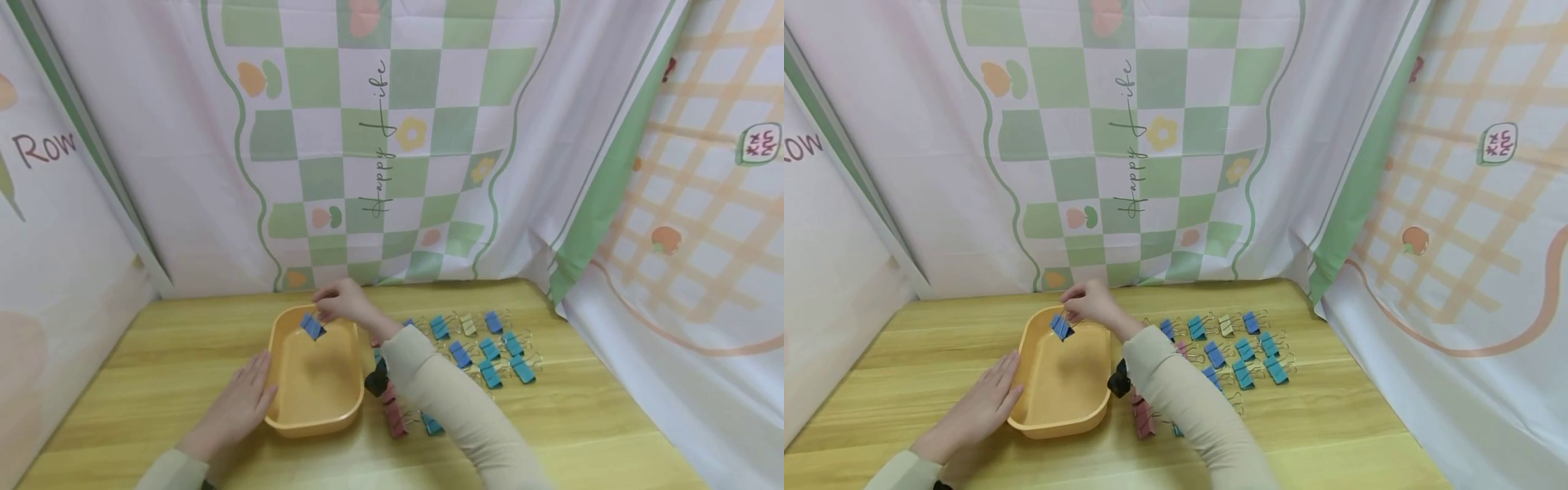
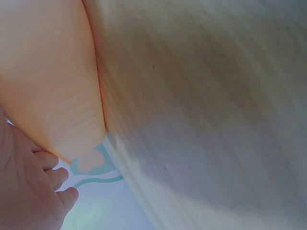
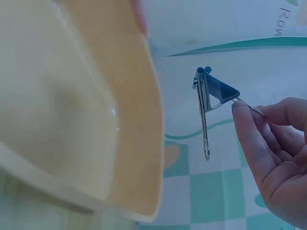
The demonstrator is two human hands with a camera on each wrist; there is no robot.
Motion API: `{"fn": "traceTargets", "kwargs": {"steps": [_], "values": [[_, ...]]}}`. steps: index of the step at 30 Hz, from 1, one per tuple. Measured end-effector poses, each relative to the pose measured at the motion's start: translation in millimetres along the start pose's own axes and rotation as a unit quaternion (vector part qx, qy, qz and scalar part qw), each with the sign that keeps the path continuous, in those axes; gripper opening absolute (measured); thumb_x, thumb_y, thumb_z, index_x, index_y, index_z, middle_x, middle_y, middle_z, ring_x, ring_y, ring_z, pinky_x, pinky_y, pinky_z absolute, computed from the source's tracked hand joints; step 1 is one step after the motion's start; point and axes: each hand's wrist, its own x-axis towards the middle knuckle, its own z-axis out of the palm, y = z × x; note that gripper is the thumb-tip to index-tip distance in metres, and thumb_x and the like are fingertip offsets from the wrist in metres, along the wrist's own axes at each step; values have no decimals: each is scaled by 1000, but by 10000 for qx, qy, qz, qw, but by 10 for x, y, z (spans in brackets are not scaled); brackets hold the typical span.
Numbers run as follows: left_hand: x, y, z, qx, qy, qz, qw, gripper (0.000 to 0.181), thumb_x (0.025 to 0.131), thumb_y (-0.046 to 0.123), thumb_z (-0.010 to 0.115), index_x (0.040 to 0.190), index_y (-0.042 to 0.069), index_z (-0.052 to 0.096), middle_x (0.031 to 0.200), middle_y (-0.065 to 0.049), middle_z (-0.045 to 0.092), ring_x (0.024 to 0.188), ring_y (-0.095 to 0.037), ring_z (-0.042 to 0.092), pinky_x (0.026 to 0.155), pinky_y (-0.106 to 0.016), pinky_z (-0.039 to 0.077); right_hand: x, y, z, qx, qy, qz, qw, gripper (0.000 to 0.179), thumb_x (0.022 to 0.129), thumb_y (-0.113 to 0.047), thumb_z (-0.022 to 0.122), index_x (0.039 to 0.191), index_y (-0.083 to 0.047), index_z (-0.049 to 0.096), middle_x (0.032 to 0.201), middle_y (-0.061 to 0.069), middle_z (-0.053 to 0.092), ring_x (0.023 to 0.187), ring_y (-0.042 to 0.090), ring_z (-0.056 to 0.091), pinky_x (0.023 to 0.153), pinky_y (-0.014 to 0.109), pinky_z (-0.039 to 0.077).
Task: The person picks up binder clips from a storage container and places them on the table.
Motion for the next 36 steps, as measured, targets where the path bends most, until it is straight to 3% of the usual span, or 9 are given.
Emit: {"fn": "traceTargets", "kwargs": {"steps": [6,12,17,22,29,36], "values": [[-7,-19,6,-14,-14,27,10000,56,100,24,36,139,-13,22,145,-26,20,133,-41,18,105,-54,17,-95,-28,-216,238,25,-45,9997,19,89,0,57,104,8,64,85,17,66,70,26,66,67,35,56],[-3,-33,15,13,-37,10,10000,57,100,25,36,139,-13,21,146,-26,19,133,-41,18,106,-54,17,-189,21,-383,385,115,-41,9992,21,90,-3,57,107,8,62,89,19,64,74,24,66,76,44,53],[3,-32,14,-11,-62,-20,10000,57,100,27,35,140,-12,20,146,-25,18,133,-40,16,106,-54,17,-321,-3,-510,263,230,-105,9993,21,91,-3,56,109,7,62,91,18,64,75,22,65,74,39,54],[3,-38,27,-46,-53,10,10000,57,100,26,36,140,-12,20,146,-25,18,133,-40,17,105,-55,17,-459,-22,-643,294,329,-125,9989,22,91,-2,54,110,8,60,91,17,62,76,22,64,77,42,53],[-1,-43,34,-29,-79,-18,10000,57,100,27,35,140,-11,20,146,-25,18,133,-40,16,106,-55,17,-628,33,-859,329,613,-232,9973,23,90,0,55,110,11,59,96,26,61,77,24,65,76,39,54],[-5,-30,19,-82,-45,12,10000,57,100,25,36,140,-12,20,146,-25,18,133,-40,17,105,-55,16,-817,112,-1080,410,810,-268,9955,24,90,1,54,111,12,57,95,25,62,75,22,65,73,36,54]]}}
